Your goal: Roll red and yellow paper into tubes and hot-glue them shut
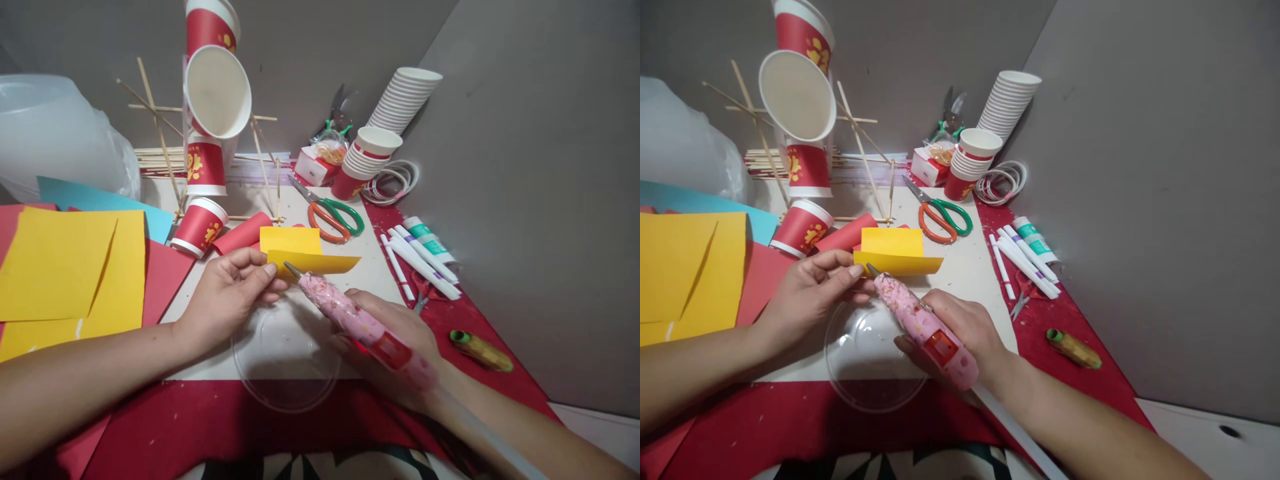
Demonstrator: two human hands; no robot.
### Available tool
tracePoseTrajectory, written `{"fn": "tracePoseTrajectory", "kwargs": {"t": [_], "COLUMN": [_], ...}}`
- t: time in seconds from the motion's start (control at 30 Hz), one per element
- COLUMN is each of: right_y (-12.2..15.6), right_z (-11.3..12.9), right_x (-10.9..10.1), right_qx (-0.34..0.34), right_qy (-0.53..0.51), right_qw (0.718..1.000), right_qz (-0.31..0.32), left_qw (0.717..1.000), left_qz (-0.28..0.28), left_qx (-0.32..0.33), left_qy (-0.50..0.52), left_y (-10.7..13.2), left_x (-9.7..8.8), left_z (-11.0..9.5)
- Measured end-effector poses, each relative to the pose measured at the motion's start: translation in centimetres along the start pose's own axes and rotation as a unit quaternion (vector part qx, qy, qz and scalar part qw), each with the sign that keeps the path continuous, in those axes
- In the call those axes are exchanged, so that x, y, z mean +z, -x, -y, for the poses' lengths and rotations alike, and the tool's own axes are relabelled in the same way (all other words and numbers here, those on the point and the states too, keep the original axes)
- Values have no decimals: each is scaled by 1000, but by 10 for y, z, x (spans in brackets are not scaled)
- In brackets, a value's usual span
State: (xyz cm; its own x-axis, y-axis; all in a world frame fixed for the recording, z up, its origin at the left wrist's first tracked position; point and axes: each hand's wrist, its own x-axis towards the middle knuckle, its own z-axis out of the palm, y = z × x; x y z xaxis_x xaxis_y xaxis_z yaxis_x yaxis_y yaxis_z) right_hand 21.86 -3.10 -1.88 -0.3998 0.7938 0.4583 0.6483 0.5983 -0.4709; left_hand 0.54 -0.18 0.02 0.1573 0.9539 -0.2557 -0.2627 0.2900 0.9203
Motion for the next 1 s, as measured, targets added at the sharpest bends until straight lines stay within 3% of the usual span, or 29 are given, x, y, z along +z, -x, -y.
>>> {"fn": "tracePoseTrajectory", "kwargs": {"t": [0.17,0.37,1.0], "right_y": [-3,-3,-3], "right_z": [4,3,4], "right_x": [0,3,3], "right_qx": [-20,-55,-45], "right_qy": [41,15,-9], "right_qw": [999,998,999], "right_qz": [-9,-33,-9], "left_qw": [999,999,999], "left_qz": [9,13,14], "left_qx": [5,3,0], "left_qy": [-31,-37,-32], "left_y": [0,1,1], "left_x": [0,-1,0], "left_z": [0,0,-2]}}
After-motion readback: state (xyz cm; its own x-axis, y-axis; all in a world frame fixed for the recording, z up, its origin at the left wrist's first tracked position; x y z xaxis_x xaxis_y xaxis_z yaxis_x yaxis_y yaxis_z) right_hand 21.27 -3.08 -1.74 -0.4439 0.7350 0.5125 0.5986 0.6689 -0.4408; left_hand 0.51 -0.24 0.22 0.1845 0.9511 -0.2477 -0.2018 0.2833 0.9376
